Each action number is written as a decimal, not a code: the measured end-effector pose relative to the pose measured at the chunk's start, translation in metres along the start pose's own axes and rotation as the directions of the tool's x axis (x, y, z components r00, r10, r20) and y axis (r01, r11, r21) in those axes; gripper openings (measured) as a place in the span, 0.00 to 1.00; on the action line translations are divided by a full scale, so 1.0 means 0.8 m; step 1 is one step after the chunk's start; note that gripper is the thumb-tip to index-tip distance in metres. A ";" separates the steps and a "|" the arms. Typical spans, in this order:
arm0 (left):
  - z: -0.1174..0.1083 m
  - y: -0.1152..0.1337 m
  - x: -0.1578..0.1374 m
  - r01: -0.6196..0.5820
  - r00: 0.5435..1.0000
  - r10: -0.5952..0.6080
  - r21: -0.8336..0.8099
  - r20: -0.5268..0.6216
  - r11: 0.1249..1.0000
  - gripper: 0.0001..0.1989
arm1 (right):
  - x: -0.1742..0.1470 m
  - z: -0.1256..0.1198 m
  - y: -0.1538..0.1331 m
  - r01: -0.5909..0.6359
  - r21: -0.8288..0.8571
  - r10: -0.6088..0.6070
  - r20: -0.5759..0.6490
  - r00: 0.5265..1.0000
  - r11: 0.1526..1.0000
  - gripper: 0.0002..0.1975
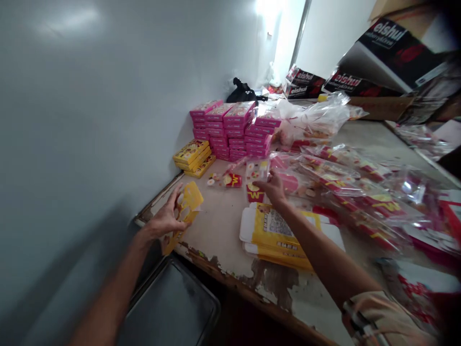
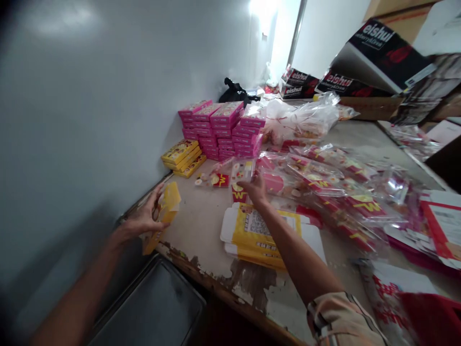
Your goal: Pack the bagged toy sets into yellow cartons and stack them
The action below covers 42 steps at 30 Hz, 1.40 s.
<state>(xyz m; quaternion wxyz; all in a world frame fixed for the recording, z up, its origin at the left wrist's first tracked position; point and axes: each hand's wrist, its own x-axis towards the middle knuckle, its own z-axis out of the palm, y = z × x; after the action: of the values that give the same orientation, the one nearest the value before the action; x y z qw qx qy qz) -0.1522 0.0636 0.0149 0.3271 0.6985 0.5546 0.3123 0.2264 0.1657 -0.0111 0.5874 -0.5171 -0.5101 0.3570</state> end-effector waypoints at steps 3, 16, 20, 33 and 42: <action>-0.014 0.017 -0.019 -0.203 0.979 0.198 -0.154 -0.047 0.967 0.65 | 0.006 -0.008 -0.049 0.018 0.021 -0.017 -0.034 0.999 1.000 0.16; 0.126 0.092 -0.020 -0.416 0.886 0.450 0.239 -0.111 0.877 0.61 | -0.114 -0.037 -0.216 0.238 -0.078 -0.192 0.380 0.905 0.968 0.09; 0.190 0.134 -0.028 -0.256 0.817 0.399 0.359 -0.417 0.898 0.64 | -0.146 -0.017 -0.167 0.187 0.032 -0.190 0.124 0.974 0.982 0.11; 0.198 0.132 -0.035 -0.273 0.839 0.235 -0.007 -0.490 0.962 0.60 | -0.142 -0.051 -0.201 0.614 -0.147 -0.559 0.291 0.776 0.776 0.10; 0.153 0.109 -0.037 -0.338 0.927 0.279 -0.233 -0.250 0.912 0.50 | -0.154 -0.012 -0.133 0.362 0.030 -0.303 0.613 0.730 0.932 0.26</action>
<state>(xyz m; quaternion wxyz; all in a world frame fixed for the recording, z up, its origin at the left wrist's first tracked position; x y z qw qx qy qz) -0.0105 0.0066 0.0104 0.3052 0.6889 0.4201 0.5058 0.1967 0.0238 0.0646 0.4221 -0.3015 -0.7712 0.3690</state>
